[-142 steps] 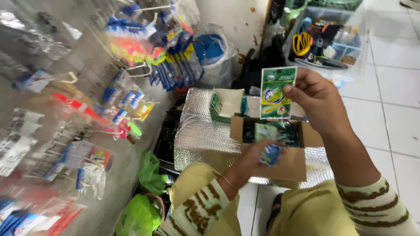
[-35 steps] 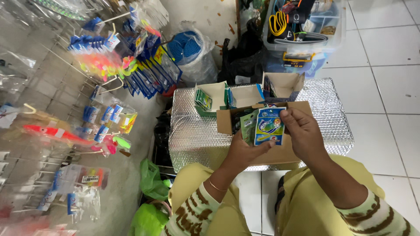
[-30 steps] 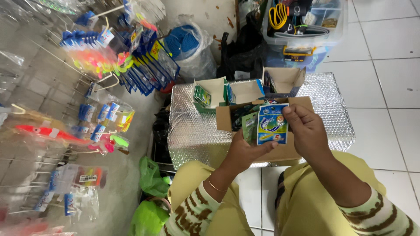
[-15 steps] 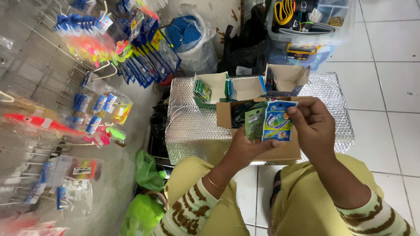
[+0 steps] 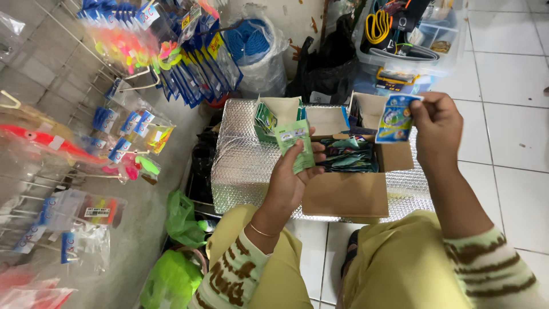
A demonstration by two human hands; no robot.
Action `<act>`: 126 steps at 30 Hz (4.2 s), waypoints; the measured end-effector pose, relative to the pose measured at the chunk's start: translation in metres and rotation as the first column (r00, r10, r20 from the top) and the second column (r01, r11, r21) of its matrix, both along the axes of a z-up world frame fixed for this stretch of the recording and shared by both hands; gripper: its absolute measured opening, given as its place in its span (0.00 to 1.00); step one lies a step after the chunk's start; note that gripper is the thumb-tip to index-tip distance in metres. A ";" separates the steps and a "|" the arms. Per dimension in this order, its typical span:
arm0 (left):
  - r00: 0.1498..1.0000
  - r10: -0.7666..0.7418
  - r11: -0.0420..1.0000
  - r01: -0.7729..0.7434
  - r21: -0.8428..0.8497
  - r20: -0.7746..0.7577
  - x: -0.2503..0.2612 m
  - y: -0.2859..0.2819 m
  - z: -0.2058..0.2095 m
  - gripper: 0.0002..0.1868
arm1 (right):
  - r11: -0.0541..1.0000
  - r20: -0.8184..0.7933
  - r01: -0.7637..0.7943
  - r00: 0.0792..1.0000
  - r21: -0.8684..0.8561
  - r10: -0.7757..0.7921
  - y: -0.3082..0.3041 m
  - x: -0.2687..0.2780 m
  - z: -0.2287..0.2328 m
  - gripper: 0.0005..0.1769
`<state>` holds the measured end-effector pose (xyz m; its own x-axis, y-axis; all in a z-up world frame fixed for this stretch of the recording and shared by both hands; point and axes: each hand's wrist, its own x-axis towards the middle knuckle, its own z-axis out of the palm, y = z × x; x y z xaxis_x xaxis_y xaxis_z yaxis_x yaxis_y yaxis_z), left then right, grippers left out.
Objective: The person sorts various small packets of fishing lures from a larger box into smaller green and blue boxes on a table.
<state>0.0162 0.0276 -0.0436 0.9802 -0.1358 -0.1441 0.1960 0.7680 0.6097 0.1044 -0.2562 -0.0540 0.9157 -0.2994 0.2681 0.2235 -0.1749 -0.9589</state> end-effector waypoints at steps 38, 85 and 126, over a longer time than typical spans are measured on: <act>0.997 -0.032 0.990 0.021 -0.141 -0.076 0.009 0.024 -0.019 0.27 | 0.563 -0.339 -0.448 0.894 -0.694 0.294 0.154 0.118 -0.092 0.13; 1.000 -0.025 0.922 0.022 0.386 0.003 -0.009 -0.033 -0.036 0.20 | 0.888 -0.094 -0.340 0.918 0.308 0.385 0.069 -0.109 -0.009 0.15; 0.992 -0.016 0.752 -0.069 0.655 0.122 -0.013 -0.004 -0.002 0.14 | 0.793 -0.184 -0.168 0.980 -0.585 0.073 0.004 0.109 -0.019 0.12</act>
